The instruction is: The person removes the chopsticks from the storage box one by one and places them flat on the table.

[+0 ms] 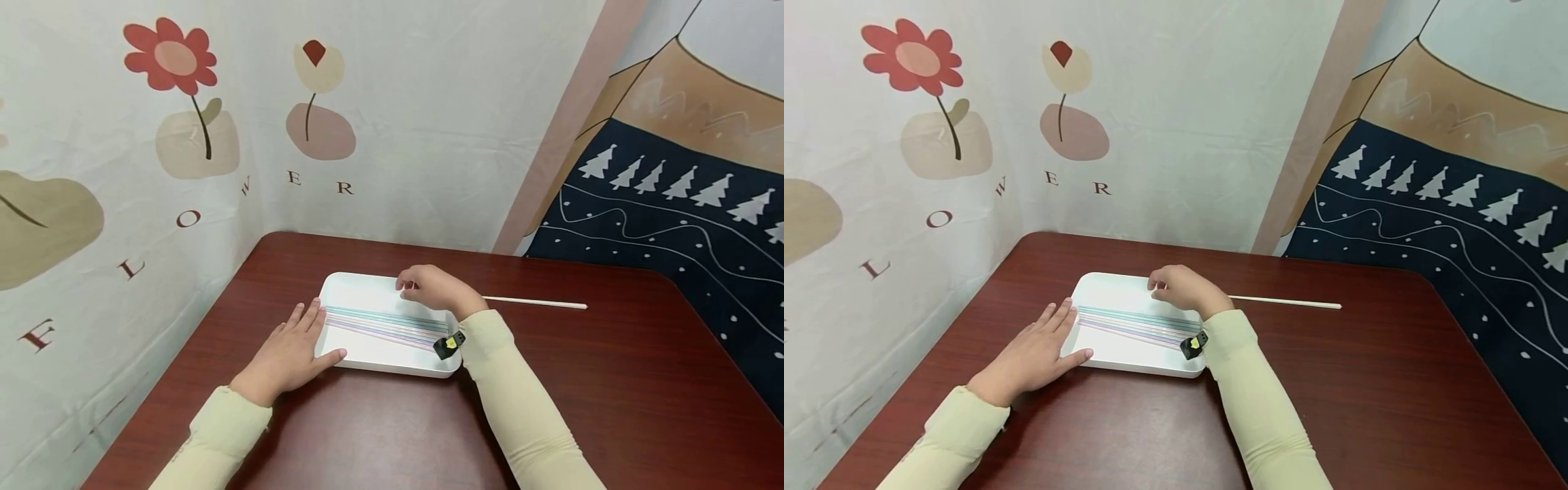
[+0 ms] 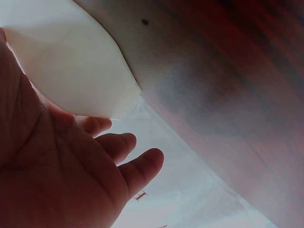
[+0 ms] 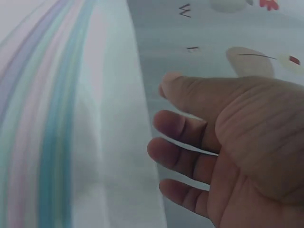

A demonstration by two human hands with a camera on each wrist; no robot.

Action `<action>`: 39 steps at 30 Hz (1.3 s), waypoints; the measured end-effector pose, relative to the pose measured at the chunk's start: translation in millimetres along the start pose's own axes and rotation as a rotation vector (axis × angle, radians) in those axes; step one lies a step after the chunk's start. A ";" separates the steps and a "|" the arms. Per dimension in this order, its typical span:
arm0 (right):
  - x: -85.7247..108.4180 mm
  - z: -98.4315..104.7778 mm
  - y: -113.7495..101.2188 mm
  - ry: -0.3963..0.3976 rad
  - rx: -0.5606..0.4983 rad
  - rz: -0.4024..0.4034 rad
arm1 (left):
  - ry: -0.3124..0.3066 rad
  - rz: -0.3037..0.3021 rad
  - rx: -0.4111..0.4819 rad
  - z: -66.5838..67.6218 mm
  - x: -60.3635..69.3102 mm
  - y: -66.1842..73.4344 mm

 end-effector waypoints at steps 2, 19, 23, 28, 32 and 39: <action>-3.6 -6.5 -1.1 -0.005 0.007 0.002 | 0.001 0.002 -0.002 0.2 0.1 -0.2; -18.5 -35.8 0.4 0.031 -0.074 0.043 | 0.000 0.009 -0.006 0.7 -0.8 0.3; -16.7 -40.1 2.6 0.016 -0.104 0.040 | 0.001 0.007 -0.001 -0.1 -0.8 0.7; -12.8 -44.2 4.3 -0.010 -0.121 0.032 | 0.000 0.003 0.004 -3.6 -1.2 2.3; -12.3 -48.4 4.1 -0.034 -0.131 0.038 | -0.004 0.003 0.003 -4.6 -1.3 2.9; -14.4 -49.6 2.1 -0.040 -0.133 0.074 | 0.011 -0.002 -0.007 -1.3 -1.6 0.5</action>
Point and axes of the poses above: each hand's wrist, its own x-axis away from the middle knuckle, its own z-axis out of the back of the hand, y = z × x, the point moved 8 cm from there along -x, towards the middle knuckle, and after that the axes turned 2 degrees about y, right-handed, at the moved point
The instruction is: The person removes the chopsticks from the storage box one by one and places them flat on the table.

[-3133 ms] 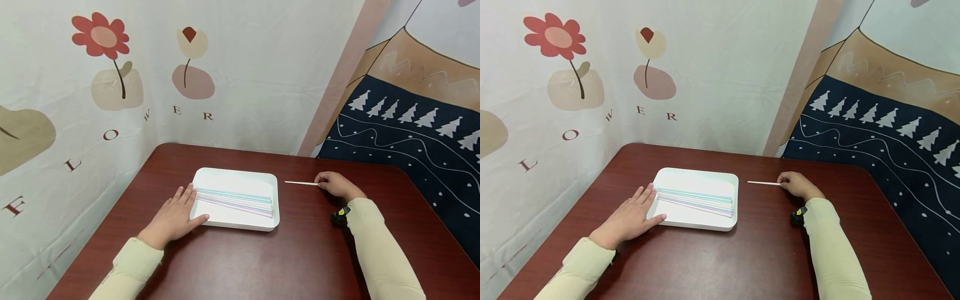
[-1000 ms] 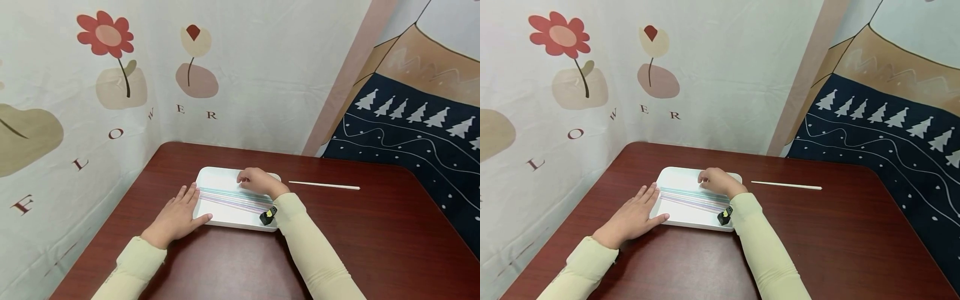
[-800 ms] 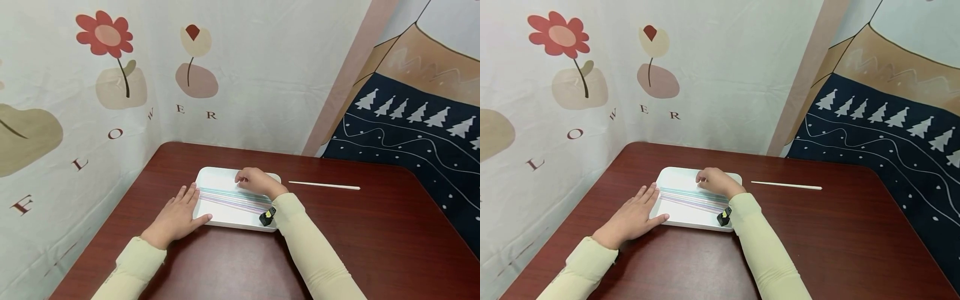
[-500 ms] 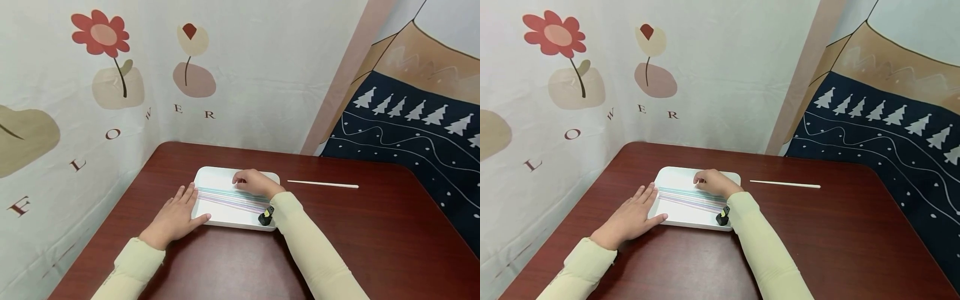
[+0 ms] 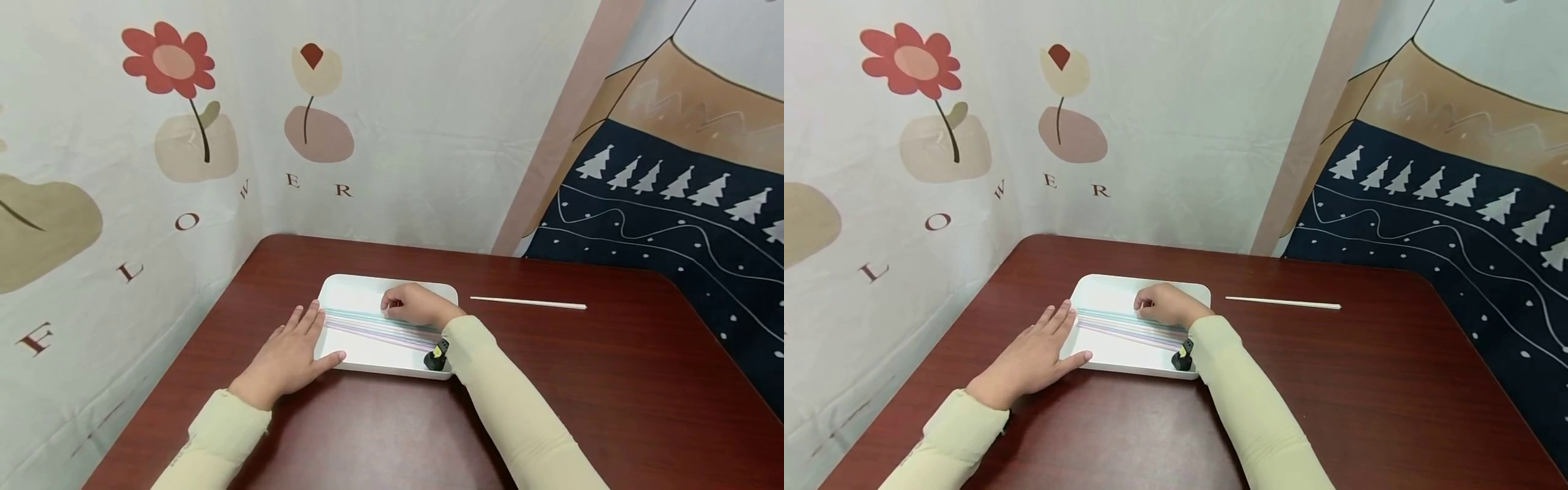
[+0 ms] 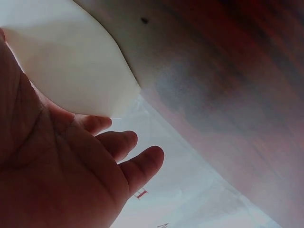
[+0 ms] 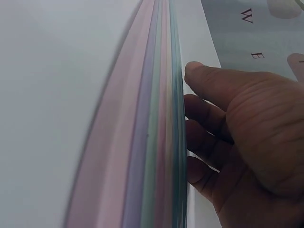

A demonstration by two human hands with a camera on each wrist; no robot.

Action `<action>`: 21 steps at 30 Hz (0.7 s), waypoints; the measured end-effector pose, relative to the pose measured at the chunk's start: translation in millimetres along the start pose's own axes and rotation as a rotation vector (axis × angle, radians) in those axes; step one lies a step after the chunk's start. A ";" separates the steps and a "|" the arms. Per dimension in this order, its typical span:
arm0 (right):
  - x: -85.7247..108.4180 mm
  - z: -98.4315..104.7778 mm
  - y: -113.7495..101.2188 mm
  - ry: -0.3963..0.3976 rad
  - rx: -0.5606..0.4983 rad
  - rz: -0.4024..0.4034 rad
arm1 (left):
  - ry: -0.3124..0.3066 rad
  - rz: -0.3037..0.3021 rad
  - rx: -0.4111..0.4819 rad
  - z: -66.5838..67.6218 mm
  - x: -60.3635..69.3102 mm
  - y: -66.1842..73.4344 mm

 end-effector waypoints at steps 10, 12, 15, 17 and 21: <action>0.3 2.6 -1.5 0.012 0.010 -0.013 | 0.007 -0.002 0.004 1.0 -1.0 -0.4; -0.3 2.2 -1.3 0.012 0.013 -0.013 | 0.007 -0.002 0.001 1.1 -1.0 -0.4; -1.7 1.0 -0.8 0.011 0.022 -0.011 | 0.005 -0.003 -0.003 1.0 -0.9 -0.5; -2.6 0.0 -0.2 0.009 0.031 -0.011 | 0.006 -0.003 -0.002 1.0 -0.9 -0.6; -3.5 -2.7 1.3 0.003 0.054 -0.016 | 0.003 0.000 0.003 0.0 -0.3 -0.7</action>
Point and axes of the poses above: each hand's wrist, its own x-axis away from the middle knuckle, its own z-axis out of the back of the hand, y = z × x, the point moved 8 cm from there along -x, towards the middle knuckle, and after that the axes turned 2 degrees about y, right-handed, at the moved point
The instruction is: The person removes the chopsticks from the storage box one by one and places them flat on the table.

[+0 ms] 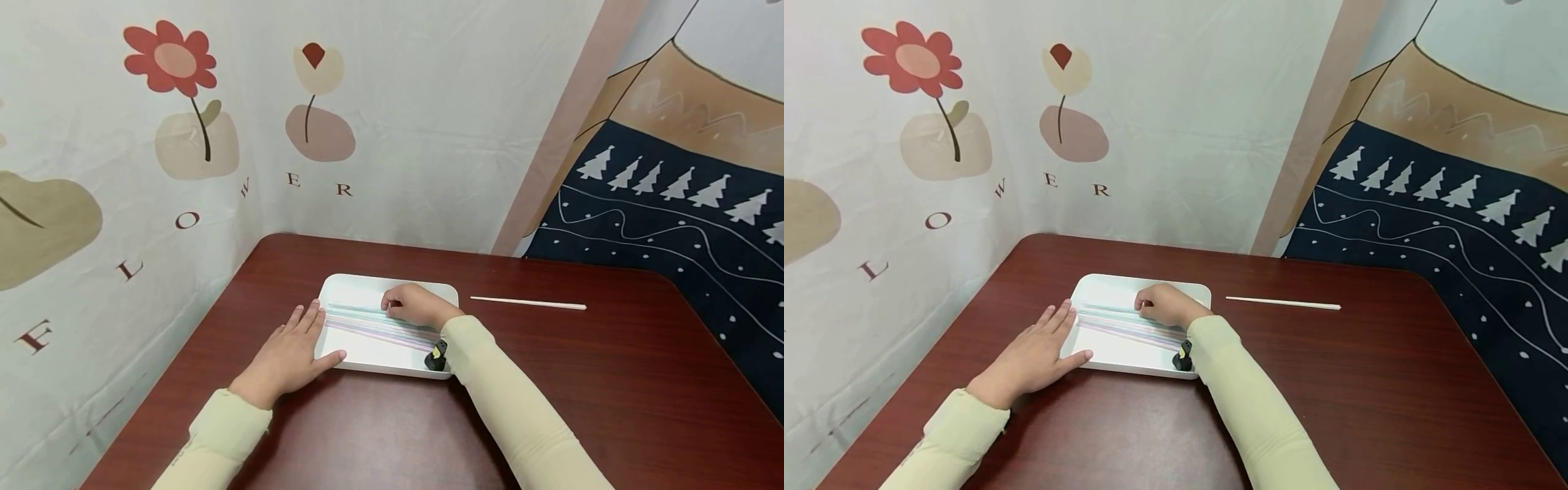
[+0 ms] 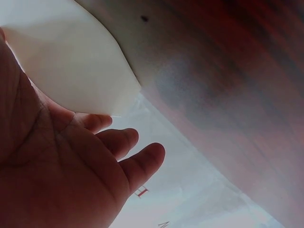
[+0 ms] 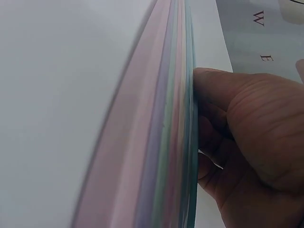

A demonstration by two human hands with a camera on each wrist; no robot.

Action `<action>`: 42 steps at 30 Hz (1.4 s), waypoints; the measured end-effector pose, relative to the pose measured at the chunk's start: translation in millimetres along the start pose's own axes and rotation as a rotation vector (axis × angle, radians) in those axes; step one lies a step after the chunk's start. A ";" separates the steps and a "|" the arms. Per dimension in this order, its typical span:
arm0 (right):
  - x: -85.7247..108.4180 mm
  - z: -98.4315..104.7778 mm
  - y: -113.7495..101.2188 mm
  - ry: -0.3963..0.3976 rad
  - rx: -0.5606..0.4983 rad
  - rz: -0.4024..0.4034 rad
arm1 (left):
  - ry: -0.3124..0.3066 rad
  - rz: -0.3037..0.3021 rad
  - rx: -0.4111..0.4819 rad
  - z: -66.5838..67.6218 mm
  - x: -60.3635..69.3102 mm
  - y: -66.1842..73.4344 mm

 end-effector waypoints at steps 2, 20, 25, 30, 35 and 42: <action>-0.1 -0.9 0.5 -0.001 0.000 -0.004 | -0.001 0.001 0.002 -0.1 0.2 0.3; 1.4 0.8 -5.4 0.013 0.053 0.016 | 0.001 0.005 0.008 0.4 1.2 -0.5; 3.9 4.2 -7.6 0.026 0.047 0.008 | 0.006 0.003 0.015 0.6 1.4 -0.5; 8.2 13.9 -6.2 0.062 0.017 -0.004 | -0.002 0.002 0.016 -0.7 0.0 0.6; 9.5 22.5 -11.8 0.083 0.034 0.032 | -0.021 0.004 0.007 -2.1 -0.2 0.1; 20.5 44.6 -26.6 0.125 0.084 0.093 | -0.001 0.006 0.001 0.4 0.6 0.0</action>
Point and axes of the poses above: each hand's wrist, its own x-axis away from the middle knuckle, its own z-axis out of the back of the hand, y = z × x, the point moved 8 cm from there along -x, towards the middle knuckle, and after that the axes turned 2 degrees about y, right-handed, at the moved point
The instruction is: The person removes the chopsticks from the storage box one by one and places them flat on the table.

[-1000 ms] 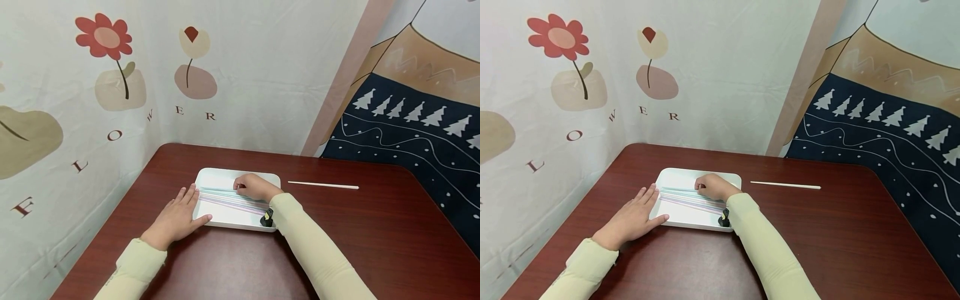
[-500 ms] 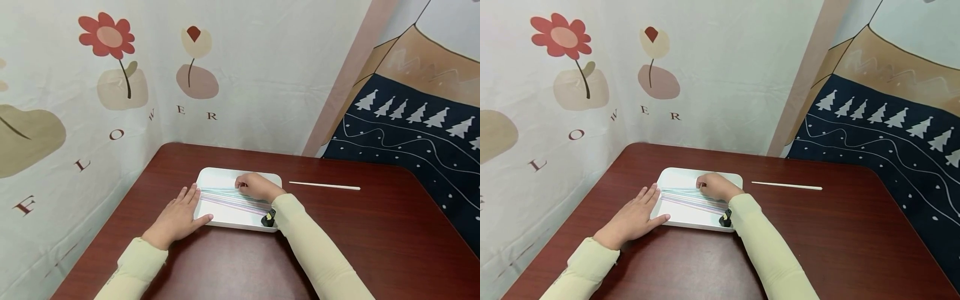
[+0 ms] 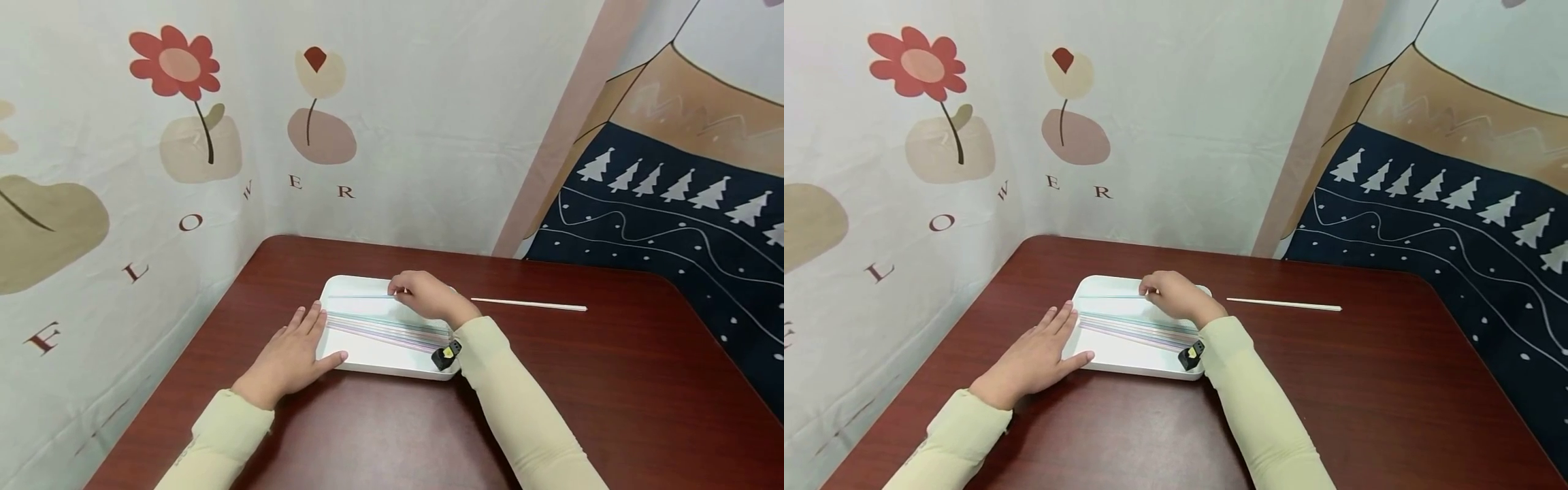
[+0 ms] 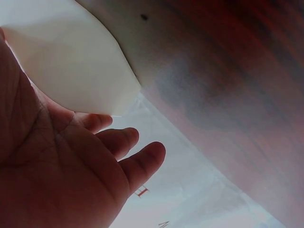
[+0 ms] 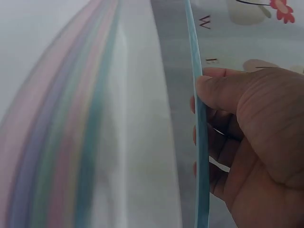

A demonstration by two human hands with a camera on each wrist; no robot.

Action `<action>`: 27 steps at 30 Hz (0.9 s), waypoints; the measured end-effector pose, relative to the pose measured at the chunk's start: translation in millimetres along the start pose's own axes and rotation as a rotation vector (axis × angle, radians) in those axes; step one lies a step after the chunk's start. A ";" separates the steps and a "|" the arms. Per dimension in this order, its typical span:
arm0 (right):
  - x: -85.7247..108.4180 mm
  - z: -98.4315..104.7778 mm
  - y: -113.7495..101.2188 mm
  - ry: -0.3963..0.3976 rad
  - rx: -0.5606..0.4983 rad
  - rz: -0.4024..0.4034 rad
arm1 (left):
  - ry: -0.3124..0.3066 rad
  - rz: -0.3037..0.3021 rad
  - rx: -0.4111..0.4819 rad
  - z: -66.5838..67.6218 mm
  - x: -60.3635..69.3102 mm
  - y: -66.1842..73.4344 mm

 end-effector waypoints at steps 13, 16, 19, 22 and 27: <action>55.1 60.2 40.0 0.136 0.040 -0.078 | -0.013 0.001 0.010 1.2 1.4 0.3; 74.8 70.3 59.7 0.152 0.041 -0.132 | -0.007 -0.001 0.009 2.1 1.1 0.7; 95.0 78.5 76.9 0.164 0.057 -0.156 | -0.001 -0.001 0.007 2.7 0.9 0.7; 114.7 83.5 92.5 0.170 0.078 -0.168 | -0.001 0.000 0.009 2.8 0.9 0.7; 144.2 86.8 115.6 0.161 0.108 -0.189 | -0.005 -0.004 0.013 2.6 0.6 1.3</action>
Point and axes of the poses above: each hand's wrist, its own x-axis away from the middle knuckle, its own z-axis out of the back of the hand, y = z × x, the point moved 8 cm from there along -x, towards the middle knuckle, and after that the axes turned 2 degrees about y, right-handed, at the moved point
